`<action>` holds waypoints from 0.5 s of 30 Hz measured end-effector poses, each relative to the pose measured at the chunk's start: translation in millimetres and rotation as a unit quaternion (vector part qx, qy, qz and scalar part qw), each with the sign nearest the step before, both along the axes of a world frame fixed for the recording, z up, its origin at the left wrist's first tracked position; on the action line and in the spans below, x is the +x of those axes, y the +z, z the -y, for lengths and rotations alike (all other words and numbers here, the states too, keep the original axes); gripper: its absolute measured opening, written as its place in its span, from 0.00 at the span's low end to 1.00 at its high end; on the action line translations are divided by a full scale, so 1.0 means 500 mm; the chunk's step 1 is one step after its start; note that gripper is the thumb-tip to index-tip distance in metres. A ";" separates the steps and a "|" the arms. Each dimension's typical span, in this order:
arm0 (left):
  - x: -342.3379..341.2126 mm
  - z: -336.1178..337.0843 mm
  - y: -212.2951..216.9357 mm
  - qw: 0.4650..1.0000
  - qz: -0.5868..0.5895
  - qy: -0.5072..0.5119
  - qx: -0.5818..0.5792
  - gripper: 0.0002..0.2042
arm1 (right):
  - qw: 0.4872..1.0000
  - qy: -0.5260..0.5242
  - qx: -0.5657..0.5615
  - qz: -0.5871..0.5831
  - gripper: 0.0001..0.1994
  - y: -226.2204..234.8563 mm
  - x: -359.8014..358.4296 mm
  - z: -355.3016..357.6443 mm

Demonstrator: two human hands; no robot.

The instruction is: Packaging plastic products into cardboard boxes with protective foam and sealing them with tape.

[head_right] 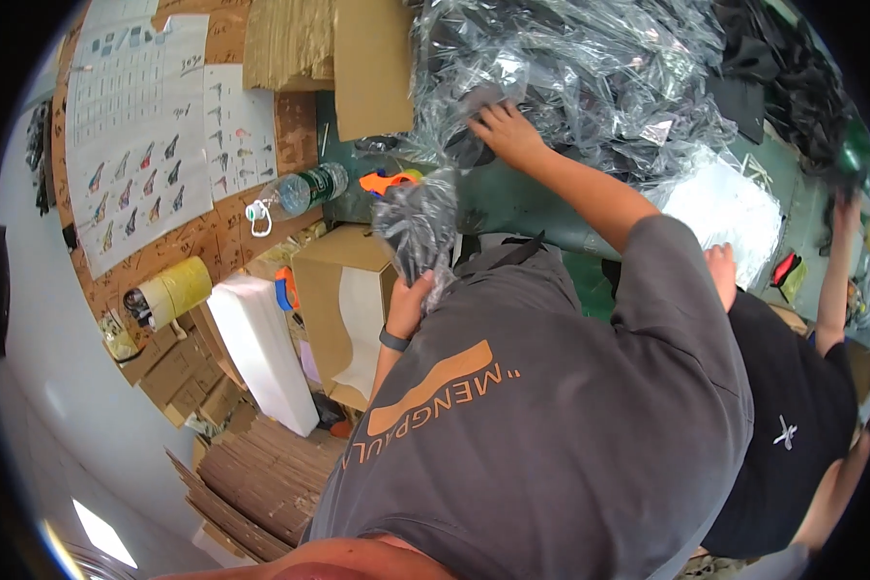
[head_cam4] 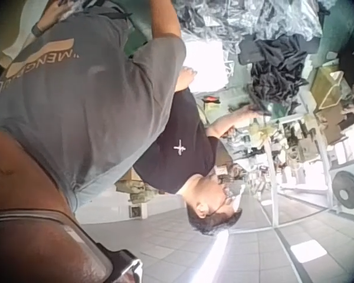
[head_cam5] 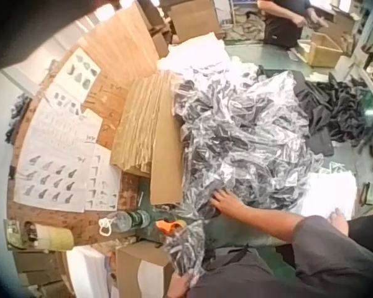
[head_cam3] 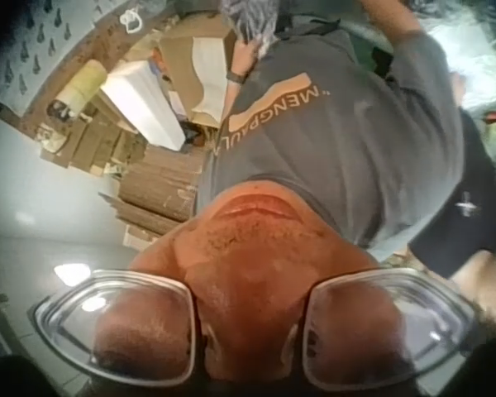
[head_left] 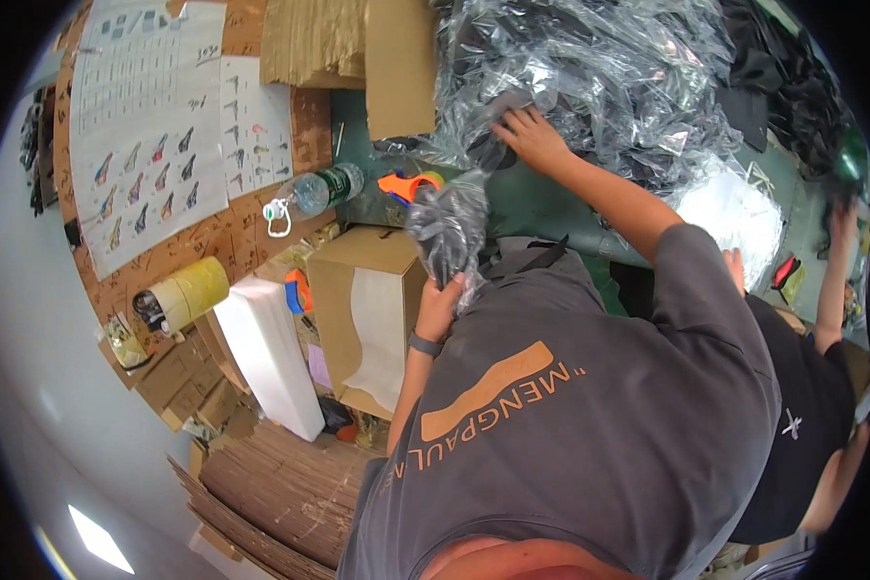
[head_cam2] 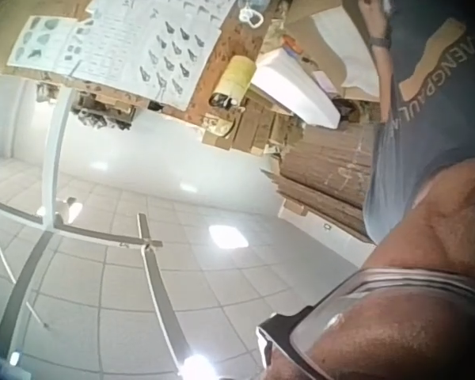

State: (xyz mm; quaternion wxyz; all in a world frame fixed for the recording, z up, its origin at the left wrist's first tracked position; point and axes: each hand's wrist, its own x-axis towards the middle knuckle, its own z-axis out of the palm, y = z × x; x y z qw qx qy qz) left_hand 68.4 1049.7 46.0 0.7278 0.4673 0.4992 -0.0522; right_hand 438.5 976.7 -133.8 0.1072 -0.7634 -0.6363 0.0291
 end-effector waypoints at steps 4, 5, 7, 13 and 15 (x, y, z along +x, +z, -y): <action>-0.031 0.010 0.036 0.942 0.133 0.266 -0.152 0.22 | 0.971 -0.150 -0.157 -0.103 0.38 -0.065 -0.051 0.022; -0.063 0.010 0.026 0.916 0.195 0.301 -0.179 0.23 | 0.956 -0.133 -0.188 -0.184 0.42 -0.023 -0.078 0.026; -0.072 0.011 0.043 0.904 0.234 0.314 -0.175 0.24 | 0.898 -0.178 -0.195 -0.351 0.46 -0.044 -0.118 0.036; -0.074 0.028 0.096 0.921 0.222 0.320 0.008 0.30 | 0.739 -0.166 0.000 -0.653 0.34 0.418 -0.292 -0.038; -0.084 0.035 0.092 0.916 0.227 0.322 0.073 0.29 | 0.827 -0.050 0.114 -0.549 0.34 0.510 -0.378 -0.059</action>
